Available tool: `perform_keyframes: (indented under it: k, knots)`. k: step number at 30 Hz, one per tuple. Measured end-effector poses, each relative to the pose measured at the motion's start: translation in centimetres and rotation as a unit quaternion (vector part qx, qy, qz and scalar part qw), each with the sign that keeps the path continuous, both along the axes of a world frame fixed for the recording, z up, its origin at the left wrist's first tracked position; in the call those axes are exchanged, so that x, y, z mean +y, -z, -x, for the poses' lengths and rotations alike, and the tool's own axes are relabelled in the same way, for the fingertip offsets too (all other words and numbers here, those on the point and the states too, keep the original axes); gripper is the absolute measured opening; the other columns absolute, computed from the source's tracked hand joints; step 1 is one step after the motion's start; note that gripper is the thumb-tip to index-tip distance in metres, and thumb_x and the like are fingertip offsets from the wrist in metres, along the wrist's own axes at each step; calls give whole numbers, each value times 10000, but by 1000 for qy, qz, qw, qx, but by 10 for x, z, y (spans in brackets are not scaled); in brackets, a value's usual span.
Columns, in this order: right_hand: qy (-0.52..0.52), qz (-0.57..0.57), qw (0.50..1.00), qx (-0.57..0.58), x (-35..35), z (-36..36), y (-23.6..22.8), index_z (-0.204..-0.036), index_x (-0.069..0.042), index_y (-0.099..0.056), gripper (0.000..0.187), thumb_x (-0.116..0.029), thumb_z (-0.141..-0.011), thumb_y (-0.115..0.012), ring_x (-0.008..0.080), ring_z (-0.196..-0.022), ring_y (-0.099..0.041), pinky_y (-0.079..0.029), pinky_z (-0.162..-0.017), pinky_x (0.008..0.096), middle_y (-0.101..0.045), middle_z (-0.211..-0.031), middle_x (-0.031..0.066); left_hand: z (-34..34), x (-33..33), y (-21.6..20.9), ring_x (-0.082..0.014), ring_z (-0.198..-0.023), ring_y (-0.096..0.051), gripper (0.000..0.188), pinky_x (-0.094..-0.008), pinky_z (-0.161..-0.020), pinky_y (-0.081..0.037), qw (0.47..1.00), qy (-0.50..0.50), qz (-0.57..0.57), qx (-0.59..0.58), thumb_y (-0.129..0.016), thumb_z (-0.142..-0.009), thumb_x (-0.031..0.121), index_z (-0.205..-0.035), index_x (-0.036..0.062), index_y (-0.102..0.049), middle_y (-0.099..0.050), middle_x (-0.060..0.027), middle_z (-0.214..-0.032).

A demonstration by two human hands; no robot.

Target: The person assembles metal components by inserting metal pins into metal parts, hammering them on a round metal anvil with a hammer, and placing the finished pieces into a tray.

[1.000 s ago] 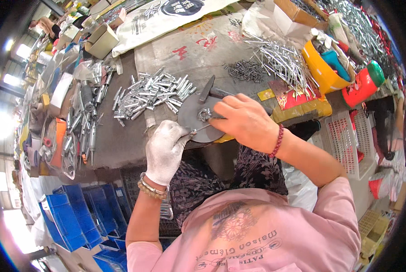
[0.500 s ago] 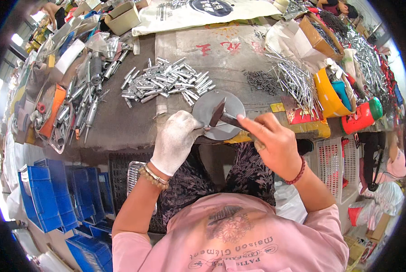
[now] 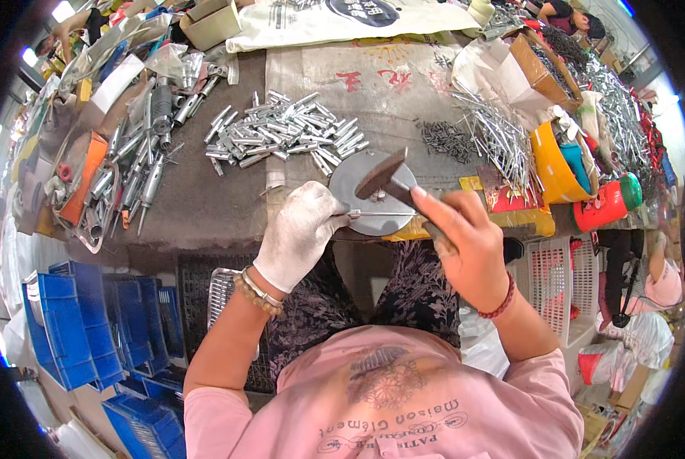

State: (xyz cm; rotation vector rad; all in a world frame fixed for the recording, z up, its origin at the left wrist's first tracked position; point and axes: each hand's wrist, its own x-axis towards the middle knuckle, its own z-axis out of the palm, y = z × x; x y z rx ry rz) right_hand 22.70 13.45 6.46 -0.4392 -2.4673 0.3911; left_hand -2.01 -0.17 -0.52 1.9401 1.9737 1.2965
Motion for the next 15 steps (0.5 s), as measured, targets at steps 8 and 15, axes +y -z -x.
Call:
perform_keyframes:
  k: [8,15]
  knots:
    - [-4,-106,991,-82,17,17,23,-1231,-118,-759,428,-53,-810,-800,314,-1033,-671,-567,-895,431,-647,-1016,104,-4,-2,-5,-326,-924,-677,150,-445,-831,-546,999,-25,8,23,-867,-826,71,-964,50,-812,-684,-105,-924]
    - [12,0,991,-135,-27,13,22,-1022,-82,-661,238,-80,-831,-804,330,-932,-709,-591,-805,450,-679,-957,100,-11,-6,-9,-323,-1008,-689,178,-442,-910,-546,996,-74,9,48,-886,-815,106,-980,65,-832,-725,-104,-987]
